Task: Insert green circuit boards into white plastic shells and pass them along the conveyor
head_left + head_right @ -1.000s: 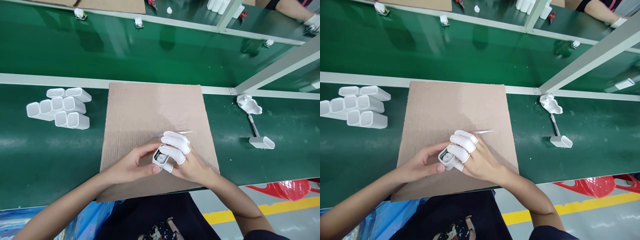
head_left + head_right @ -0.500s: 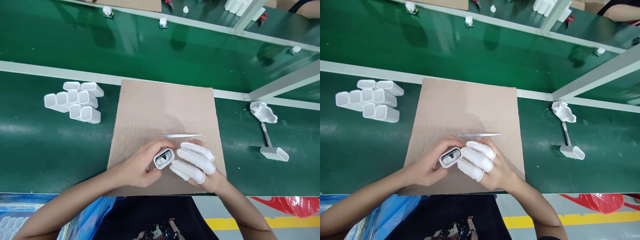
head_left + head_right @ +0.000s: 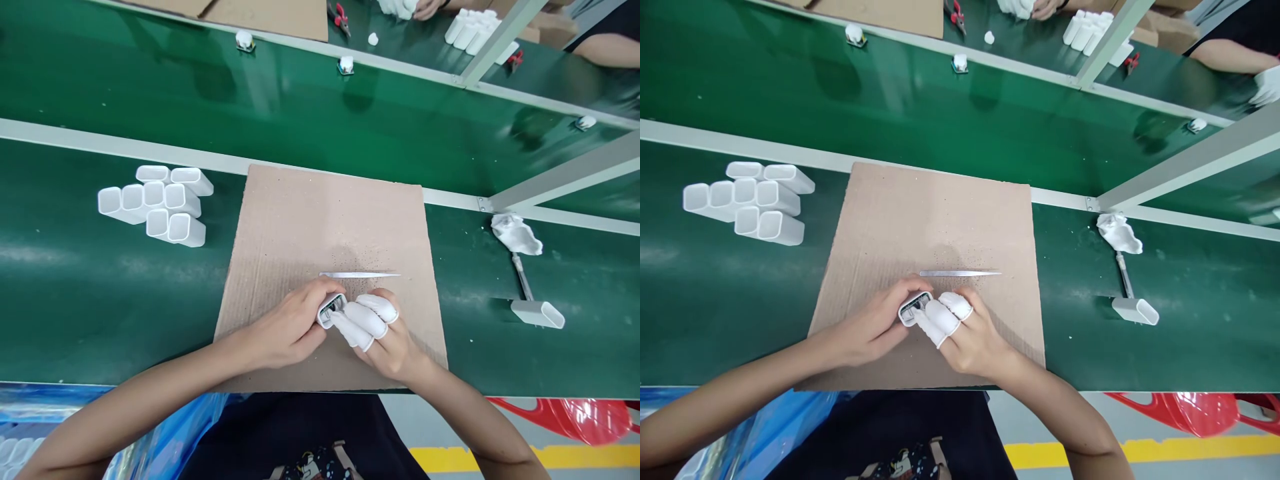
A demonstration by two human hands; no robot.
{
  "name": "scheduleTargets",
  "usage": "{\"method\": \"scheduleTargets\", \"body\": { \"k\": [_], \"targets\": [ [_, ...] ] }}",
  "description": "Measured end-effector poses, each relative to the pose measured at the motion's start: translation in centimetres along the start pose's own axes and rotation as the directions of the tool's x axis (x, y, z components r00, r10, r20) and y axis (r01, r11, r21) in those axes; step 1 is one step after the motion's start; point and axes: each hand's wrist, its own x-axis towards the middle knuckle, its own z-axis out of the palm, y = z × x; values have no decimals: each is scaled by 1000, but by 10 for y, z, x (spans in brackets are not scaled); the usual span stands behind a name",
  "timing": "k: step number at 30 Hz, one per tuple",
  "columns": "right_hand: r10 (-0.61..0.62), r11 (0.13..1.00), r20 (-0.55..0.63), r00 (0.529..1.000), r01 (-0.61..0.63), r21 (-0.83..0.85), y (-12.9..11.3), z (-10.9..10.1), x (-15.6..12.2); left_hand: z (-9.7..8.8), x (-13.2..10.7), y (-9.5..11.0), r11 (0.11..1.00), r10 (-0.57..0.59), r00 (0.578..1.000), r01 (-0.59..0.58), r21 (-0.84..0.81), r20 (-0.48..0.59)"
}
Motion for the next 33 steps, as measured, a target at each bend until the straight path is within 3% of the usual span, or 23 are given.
{"method": "scheduleTargets", "body": {
  "k": [6,11,14,17,19,21,22,23,26,28,33],
  "targets": [
    [18,999,47,999,-20,34,4,2,1,2,1,-1,999,-33,999,33,11,7],
    [145,976,-15,989,-140,169,4,1,2,1,0,0,996,-13,1000,12,-85,-11],
    [204,946,139,969,-231,226,6,-3,8,6,-1,-6,991,-22,999,16,-135,-43],
    [220,918,345,912,-313,245,21,-6,23,10,2,-18,971,-74,982,31,-238,-176],
    [263,912,424,867,-366,184,43,-7,39,9,5,-25,953,-170,922,65,-295,-348],
    [409,888,458,789,-461,1,75,-4,61,4,7,-29,937,-268,835,110,-331,-480],
    [541,831,433,720,-536,-148,94,-2,74,0,7,-29,932,-294,807,123,-341,-513],
    [609,791,394,688,-567,-232,114,2,88,-4,8,-29,931,-298,798,123,-342,-524],
    [702,709,302,645,-597,-375,165,18,126,-12,6,-24,947,-226,842,72,-313,-490],
    [736,670,292,610,-596,-443,184,31,145,-12,5,-20,959,-151,882,20,-284,-447],
    [776,622,342,530,-550,-558,184,48,162,4,5,-22,969,-24,947,-56,-241,-320]
  ]
}}
